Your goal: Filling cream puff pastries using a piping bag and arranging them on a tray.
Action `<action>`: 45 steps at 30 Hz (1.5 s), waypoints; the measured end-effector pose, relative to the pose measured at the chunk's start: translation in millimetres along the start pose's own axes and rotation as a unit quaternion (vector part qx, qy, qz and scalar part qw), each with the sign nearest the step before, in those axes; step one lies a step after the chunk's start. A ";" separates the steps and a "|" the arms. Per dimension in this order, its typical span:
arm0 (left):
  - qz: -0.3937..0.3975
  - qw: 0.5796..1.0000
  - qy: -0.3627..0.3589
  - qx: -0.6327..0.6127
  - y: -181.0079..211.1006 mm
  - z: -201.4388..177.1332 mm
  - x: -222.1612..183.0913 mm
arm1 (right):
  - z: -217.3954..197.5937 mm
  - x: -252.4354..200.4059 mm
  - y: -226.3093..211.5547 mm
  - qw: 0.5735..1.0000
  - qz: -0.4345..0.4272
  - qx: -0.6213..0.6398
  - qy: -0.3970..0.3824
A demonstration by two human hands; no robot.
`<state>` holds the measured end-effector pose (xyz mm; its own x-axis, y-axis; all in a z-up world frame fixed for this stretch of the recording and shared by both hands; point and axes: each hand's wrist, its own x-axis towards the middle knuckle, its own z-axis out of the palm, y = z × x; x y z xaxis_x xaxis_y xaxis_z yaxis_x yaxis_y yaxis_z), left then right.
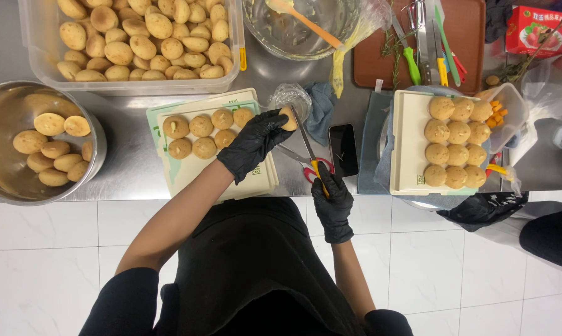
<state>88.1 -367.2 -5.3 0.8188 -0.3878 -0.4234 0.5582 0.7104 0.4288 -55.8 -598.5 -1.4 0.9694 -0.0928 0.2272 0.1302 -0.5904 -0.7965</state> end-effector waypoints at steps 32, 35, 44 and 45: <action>0.293 0.447 0.256 0.805 -16.6 -171.7 -164.9 | 16.1 38.6 13.6 0.916 0.298 0.268 -0.024; 0.292 0.430 0.275 0.809 -18.5 -170.2 -167.4 | 14.2 37.9 10.6 0.918 0.293 0.265 -0.026; 0.358 0.496 0.322 0.723 -12.0 -150.7 -170.7 | 3.2 36.8 7.2 0.931 0.294 0.215 -0.020; 0.358 0.497 0.323 0.722 -12.3 -151.0 -170.2 | 2.7 37.5 6.6 0.932 0.293 0.214 -0.021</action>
<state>-78.4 -221.3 -59.0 0.9230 0.2616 0.2823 0.0520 -0.8116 0.5820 -18.0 -603.7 0.4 0.9066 -0.2614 -0.3314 -0.3611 -0.0738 -0.9296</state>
